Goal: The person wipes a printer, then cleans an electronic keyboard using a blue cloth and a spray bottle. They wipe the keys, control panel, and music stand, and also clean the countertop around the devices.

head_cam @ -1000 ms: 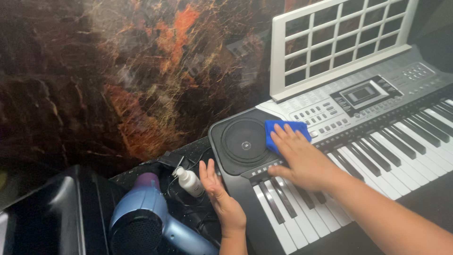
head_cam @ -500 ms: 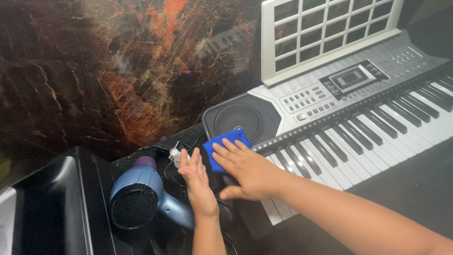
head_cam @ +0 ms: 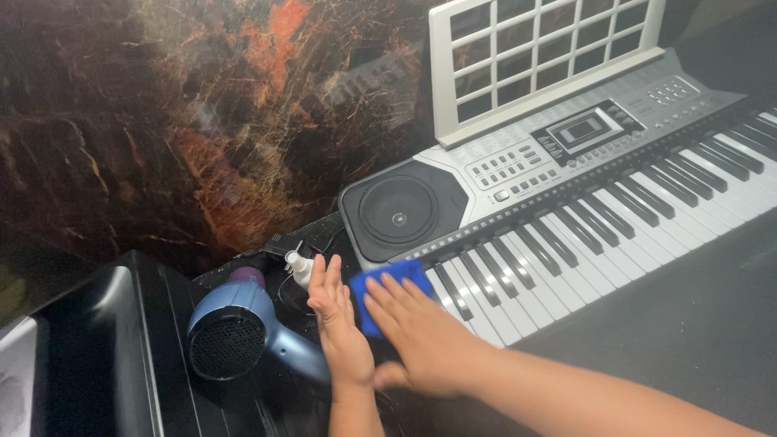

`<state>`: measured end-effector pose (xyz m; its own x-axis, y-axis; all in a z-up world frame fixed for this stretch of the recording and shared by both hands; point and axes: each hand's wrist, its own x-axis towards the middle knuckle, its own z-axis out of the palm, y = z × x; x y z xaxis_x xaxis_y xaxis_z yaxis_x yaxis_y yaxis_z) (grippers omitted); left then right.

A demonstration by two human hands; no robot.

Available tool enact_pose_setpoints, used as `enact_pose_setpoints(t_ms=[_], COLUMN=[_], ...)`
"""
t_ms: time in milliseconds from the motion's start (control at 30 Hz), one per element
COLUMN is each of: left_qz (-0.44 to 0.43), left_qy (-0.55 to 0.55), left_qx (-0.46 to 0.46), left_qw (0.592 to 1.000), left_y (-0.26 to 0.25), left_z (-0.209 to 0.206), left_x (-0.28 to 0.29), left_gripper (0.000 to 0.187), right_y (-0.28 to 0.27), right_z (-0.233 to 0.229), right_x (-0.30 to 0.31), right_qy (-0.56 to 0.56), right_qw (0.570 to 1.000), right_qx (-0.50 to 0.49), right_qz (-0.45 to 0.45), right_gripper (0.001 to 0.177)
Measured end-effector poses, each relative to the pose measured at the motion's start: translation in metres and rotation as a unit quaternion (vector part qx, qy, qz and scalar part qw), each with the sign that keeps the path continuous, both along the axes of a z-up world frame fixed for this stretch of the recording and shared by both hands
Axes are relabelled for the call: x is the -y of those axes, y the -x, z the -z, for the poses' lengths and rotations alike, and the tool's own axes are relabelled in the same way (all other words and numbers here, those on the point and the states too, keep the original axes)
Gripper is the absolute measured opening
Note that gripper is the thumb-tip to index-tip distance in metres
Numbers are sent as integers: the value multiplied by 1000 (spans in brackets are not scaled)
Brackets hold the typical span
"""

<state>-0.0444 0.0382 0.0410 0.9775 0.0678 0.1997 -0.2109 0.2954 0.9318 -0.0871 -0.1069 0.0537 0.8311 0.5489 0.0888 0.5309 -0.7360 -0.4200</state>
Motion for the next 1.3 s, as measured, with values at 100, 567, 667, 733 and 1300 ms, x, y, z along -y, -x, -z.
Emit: enact_pose_setpoints(t_ms=[100,567,667,733,1300], left_qz=[1,4,0,-1,-60], left_qy=[-7,-92,-101,-93,-247], left_qx=[5,9,10,14,-36], left_qw=[1000,996,995,996,967], left_y=[5,0,0,-3,-15], left_z=[-7,19,24,23,17], left_x=[1,23,29,27,35], left_gripper=[90,86,84,83,58], right_y=[-30,91,77,61,-4], right_z=[-15,52,34,25,-13], right_x=[-14,33,24,15,154], right_qy=[25,128,15,-6,-626], right_qw=[995,965,996,999,672], right_qx=[85,226,72,48,-298], right_qz=[46,-41,-56,-20,262], right_gripper=[106,85,92,90,38])
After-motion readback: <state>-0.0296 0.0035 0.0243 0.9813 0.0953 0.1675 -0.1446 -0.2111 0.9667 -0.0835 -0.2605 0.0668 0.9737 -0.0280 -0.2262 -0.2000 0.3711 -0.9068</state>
